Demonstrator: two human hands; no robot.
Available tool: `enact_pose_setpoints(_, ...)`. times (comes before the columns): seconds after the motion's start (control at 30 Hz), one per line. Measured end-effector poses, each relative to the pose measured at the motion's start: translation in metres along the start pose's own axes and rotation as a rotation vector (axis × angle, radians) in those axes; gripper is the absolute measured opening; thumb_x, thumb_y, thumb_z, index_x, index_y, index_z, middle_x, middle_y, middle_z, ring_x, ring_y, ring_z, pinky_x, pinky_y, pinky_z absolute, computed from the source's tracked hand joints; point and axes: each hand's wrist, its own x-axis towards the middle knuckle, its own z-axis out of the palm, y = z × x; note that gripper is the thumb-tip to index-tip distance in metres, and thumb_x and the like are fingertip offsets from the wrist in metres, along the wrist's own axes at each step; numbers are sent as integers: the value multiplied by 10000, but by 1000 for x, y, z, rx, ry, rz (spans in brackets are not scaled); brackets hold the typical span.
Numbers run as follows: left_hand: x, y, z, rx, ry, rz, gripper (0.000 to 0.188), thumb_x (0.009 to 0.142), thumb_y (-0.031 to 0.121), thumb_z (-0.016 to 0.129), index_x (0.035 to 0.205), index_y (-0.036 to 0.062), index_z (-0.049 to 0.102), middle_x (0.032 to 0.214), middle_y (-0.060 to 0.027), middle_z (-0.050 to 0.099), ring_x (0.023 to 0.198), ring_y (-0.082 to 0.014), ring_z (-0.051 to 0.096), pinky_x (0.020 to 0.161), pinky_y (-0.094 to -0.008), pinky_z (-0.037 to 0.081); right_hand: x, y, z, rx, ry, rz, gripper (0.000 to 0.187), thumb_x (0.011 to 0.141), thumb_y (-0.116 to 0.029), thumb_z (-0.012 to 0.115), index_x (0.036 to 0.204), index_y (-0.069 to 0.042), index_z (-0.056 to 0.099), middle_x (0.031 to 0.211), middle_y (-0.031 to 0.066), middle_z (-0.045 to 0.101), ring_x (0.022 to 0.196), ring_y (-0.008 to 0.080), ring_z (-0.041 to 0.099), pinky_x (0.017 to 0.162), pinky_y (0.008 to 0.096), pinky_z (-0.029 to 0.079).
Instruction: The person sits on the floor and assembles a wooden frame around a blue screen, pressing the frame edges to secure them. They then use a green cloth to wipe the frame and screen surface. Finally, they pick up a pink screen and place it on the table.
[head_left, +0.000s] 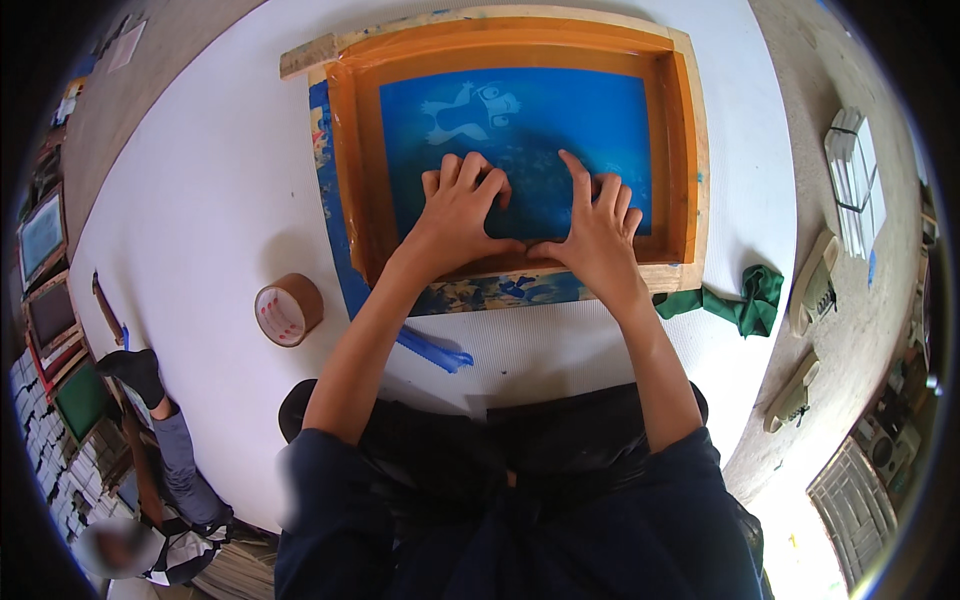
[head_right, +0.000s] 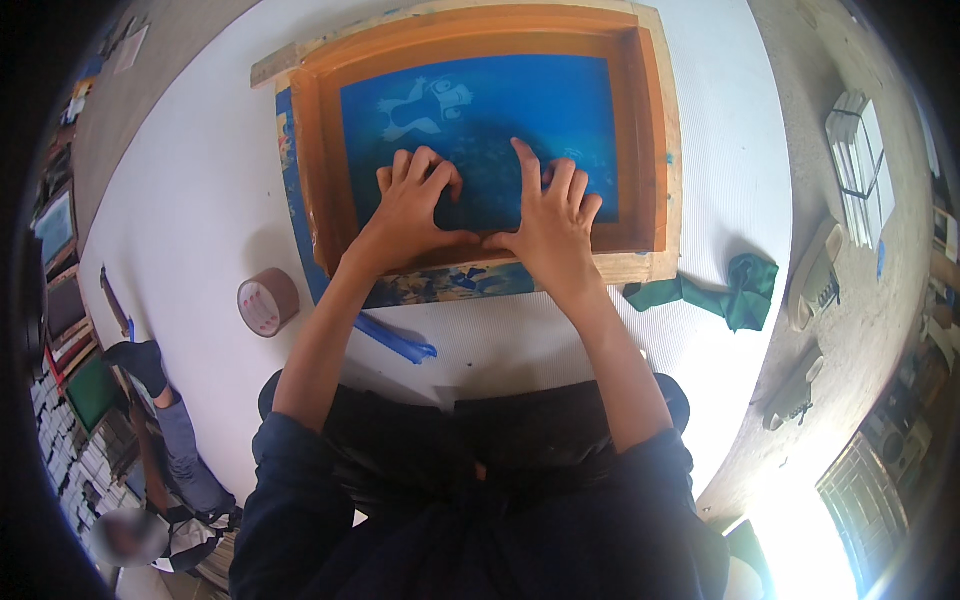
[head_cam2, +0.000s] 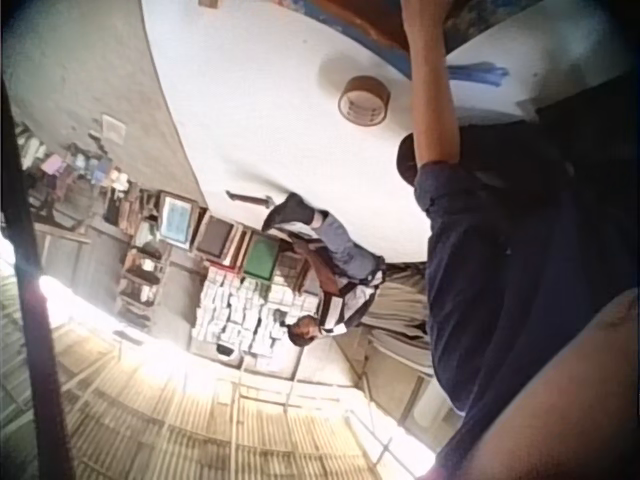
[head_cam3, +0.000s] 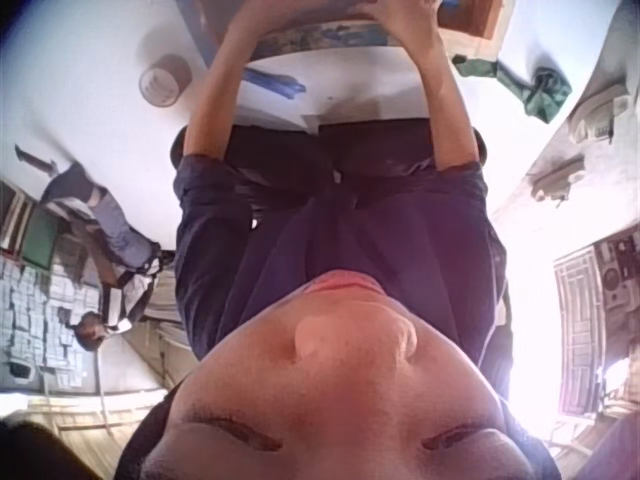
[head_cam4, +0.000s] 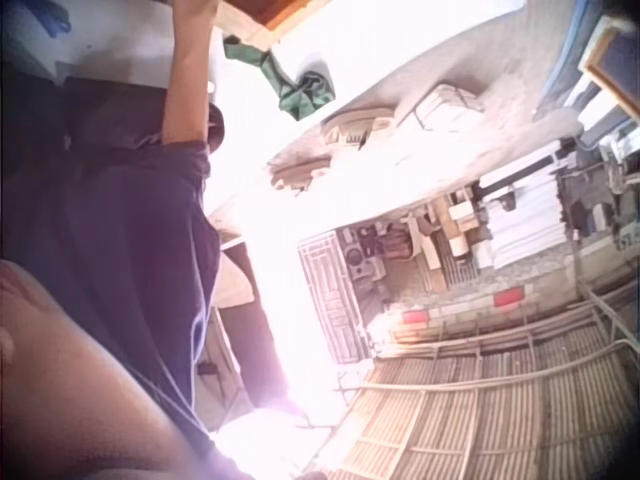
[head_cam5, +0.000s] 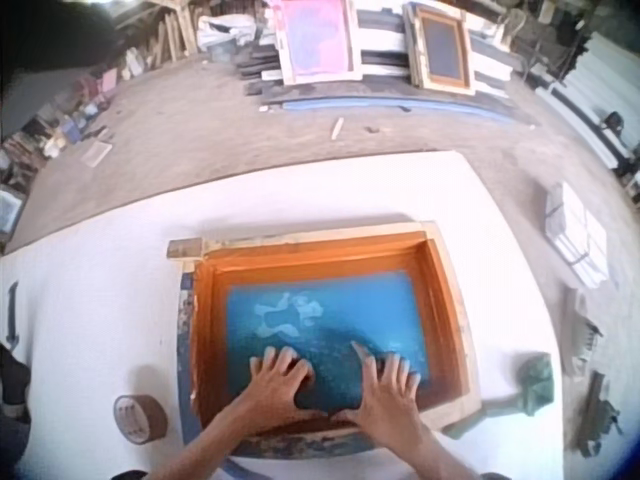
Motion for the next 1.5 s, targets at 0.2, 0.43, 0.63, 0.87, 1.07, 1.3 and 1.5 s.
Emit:
enact_pose_setpoints(0.2,-1,-1,-1,2,-32,-21,551,562,392,818,899,126,473,1008,-68,388,1001,-259,357,878,-403,257,-3,12,8,-21,134,-19,1038,521,-366,858,1371,-154,301,1077,140,381,995,303,401,786,445,325)
enact_pose_setpoints(0.43,0,-2,-1,1,-42,-12,542,582,405,816,893,133,465,1005,-65,384,998,-254,352,874,-401,256,-3,23,3,-136,154,29,987,551,-399,842,1355,-144,329,1076,148,387,1016,299,415,807,427,353)
enact_pose_setpoints(0.63,0,3,8,82,71,13,592,530,479,827,863,135,479,966,-70,391,961,-259,357,818,-402,261,-2,53,-23,-224,162,-63,837,667,-285,791,1355,-145,336,1063,150,406,1005,269,455,860,398,419)
enact_pose_setpoints(0.87,12,21,31,259,275,-125,666,450,568,808,836,132,484,901,-68,395,895,-262,369,751,-395,262,-2,36,-19,-110,123,-71,958,585,-412,814,1374,-168,328,1110,159,407,1020,279,438,811,418,393)
enact_pose_setpoints(1.07,12,2,20,201,122,-51,613,548,545,781,854,121,460,921,-63,386,895,-248,384,757,-410,268,-1,58,-14,-326,137,-116,1011,573,-508,786,1397,-163,311,1087,151,440,990,265,449,748,413,373)
enact_pose_setpoints(1.3,3,16,17,258,135,-34,673,523,568,787,892,120,447,946,-66,376,931,-261,366,789,-425,257,-2,64,-18,-346,179,-153,1055,537,-519,798,1400,-160,309,1077,154,445,970,255,461,747,397,381)
enact_pose_setpoints(1.5,4,12,22,219,144,-59,666,514,551,793,892,123,450,937,-72,366,918,-262,358,791,-414,252,0,55,-16,-331,164,-150,1065,525,-526,796,1400,-159,312,1068,148,453,951,245,463,742,383,378)
